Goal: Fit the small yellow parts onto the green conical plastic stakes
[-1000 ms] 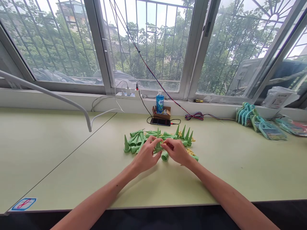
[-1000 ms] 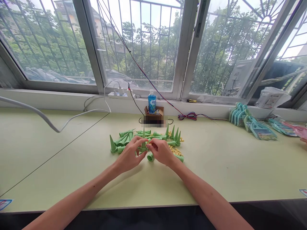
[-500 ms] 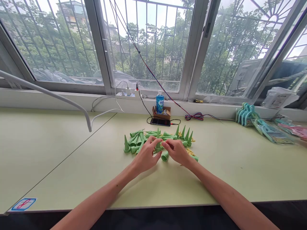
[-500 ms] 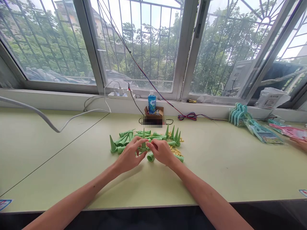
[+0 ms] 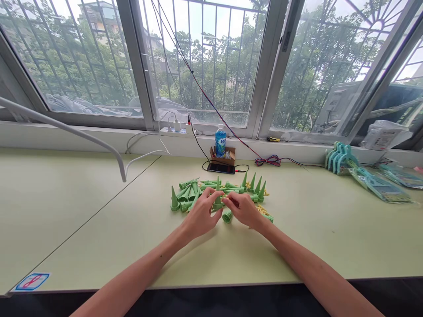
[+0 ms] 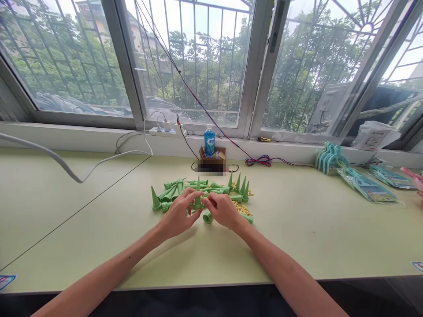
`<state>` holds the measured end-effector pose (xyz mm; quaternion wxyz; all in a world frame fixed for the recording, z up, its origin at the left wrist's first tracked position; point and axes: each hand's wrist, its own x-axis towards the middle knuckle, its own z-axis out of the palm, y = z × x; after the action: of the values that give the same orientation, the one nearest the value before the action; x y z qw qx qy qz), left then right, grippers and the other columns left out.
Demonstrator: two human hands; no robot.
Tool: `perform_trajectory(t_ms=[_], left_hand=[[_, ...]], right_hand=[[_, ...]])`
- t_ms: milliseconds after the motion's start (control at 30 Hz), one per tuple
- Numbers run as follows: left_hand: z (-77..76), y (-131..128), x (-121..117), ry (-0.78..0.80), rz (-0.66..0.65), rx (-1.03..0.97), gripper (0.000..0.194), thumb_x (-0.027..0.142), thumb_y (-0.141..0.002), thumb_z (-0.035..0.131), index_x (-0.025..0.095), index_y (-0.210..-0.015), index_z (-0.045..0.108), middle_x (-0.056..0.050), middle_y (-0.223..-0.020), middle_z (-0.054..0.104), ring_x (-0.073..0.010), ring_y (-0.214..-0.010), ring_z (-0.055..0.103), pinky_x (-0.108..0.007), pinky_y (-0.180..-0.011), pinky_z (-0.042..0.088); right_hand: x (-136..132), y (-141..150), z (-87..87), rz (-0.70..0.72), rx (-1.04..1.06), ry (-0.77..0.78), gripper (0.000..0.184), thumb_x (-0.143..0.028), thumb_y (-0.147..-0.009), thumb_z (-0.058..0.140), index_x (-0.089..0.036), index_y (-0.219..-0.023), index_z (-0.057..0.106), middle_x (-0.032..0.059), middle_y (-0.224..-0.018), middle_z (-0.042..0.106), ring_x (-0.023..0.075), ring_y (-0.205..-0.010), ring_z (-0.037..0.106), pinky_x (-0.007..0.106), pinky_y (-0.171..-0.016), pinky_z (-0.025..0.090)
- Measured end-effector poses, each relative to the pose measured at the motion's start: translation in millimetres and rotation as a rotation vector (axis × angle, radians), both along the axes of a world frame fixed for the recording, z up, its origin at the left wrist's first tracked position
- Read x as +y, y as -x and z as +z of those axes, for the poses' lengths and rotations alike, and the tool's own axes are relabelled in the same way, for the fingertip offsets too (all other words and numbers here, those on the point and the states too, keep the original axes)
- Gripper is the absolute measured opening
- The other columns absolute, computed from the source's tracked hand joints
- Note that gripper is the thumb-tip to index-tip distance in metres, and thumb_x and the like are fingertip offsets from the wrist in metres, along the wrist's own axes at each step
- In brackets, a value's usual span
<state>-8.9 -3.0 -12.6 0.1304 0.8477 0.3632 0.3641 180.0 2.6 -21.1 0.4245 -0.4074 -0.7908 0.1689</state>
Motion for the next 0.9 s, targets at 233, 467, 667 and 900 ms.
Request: perform_trajectory(t_ms=[233, 467, 667, 900], left_hand=[[0.4, -0.1, 0.5, 0.002, -0.002, -0.003, 0.038, 0.018, -0.086, 0.057, 0.027, -0.123, 0.052, -0.006, -0.111, 0.052, -0.0129, -0.072, 0.057, -0.029, -0.064, 0.053], [1.6, -0.1, -0.1, 0.0, -0.002, -0.005, 0.038, 0.018, -0.086, 0.056, 0.026, -0.123, 0.052, -0.006, -0.11, 0.053, -0.0127, -0.072, 0.057, -0.029, -0.064, 0.053], [1.0, -0.5, -1.1, -0.005, -0.006, -0.001, 0.038, 0.016, -0.085, 0.057, 0.026, -0.121, 0.053, -0.006, -0.112, 0.054, -0.0145, -0.076, 0.06, -0.03, -0.065, 0.053], [1.2, -0.2, -0.5, -0.006, -0.012, -0.015, 0.038, 0.017, -0.086, 0.057, 0.027, -0.122, 0.053, -0.006, -0.11, 0.054, -0.0144, -0.075, 0.059, -0.03, -0.064, 0.053]], right_hand=[[0.2, -0.2, 0.0, -0.044, -0.003, -0.004, 0.039, -0.042, -0.098, 0.046, -0.019, -0.068, 0.049, -0.0051, -0.053, 0.04, 0.0103, -0.05, 0.032, 0.026, -0.051, 0.025], [-2.8, 0.8, 0.0, 0.035, -0.003, -0.002, 0.015, -0.03, -0.096, 0.051, -0.018, -0.09, 0.058, -0.0059, -0.057, 0.045, 0.0104, -0.051, 0.037, 0.024, -0.052, 0.03], [0.2, 0.6, -1.7, 0.012, -0.02, -0.016, 0.034, -0.034, -0.098, 0.047, -0.019, -0.068, 0.048, -0.0047, -0.056, 0.043, 0.0103, -0.051, 0.034, 0.025, -0.052, 0.027], [-0.5, 0.7, -0.5, -0.037, -0.029, -0.008, 0.036, -0.042, -0.098, 0.046, -0.019, -0.072, 0.055, -0.0043, -0.053, 0.044, 0.0108, -0.049, 0.036, 0.025, -0.051, 0.028]])
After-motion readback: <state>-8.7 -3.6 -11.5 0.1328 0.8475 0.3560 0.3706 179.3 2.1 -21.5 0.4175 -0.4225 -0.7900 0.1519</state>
